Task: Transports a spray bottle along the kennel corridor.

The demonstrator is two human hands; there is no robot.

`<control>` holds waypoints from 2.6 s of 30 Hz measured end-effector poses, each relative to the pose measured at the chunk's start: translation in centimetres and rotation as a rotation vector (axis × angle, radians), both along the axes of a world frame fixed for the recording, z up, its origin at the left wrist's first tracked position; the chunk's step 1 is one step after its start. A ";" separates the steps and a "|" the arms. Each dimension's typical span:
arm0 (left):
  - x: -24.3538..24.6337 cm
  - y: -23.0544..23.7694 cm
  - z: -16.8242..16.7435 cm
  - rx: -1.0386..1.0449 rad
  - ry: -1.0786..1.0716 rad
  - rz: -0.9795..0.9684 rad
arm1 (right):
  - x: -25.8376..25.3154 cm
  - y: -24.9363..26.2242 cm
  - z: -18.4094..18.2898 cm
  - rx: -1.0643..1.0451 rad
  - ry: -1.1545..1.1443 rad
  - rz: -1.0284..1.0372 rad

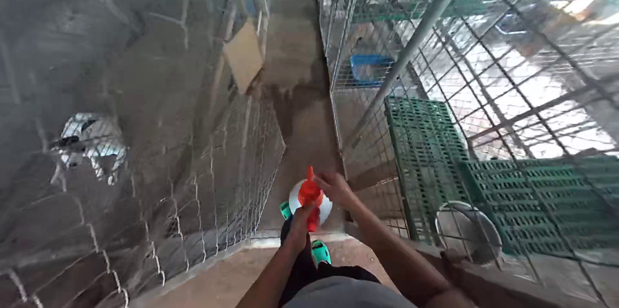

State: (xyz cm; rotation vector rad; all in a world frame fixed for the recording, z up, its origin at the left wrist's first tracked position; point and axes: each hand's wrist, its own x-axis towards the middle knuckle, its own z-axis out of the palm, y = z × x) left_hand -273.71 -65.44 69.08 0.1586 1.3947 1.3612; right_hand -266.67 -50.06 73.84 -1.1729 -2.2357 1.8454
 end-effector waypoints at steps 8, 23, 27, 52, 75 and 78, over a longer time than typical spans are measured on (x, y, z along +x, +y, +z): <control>-11.1 6.5 -0.6 -0.024 -0.037 -0.194 | -6.6 4.2 -3.1 -0.450 0.057 -0.367; -22.4 16.1 -5.8 -0.188 0.080 -0.129 | -17.9 11.2 -8.8 -0.574 0.173 -0.313; -23.6 18.7 -10.5 -0.258 0.049 0.054 | -20.4 15.6 -10.7 -0.302 0.050 -0.181; -18.0 26.5 -20.2 -0.402 0.139 0.422 | -31.4 22.5 -19.0 0.001 -0.583 0.664; -16.9 24.3 -18.1 -0.516 0.083 0.267 | -29.0 21.3 -17.4 -0.018 -0.604 0.670; -16.9 24.4 -14.9 -0.572 0.096 0.283 | -30.8 21.9 -10.6 -0.002 -0.524 0.728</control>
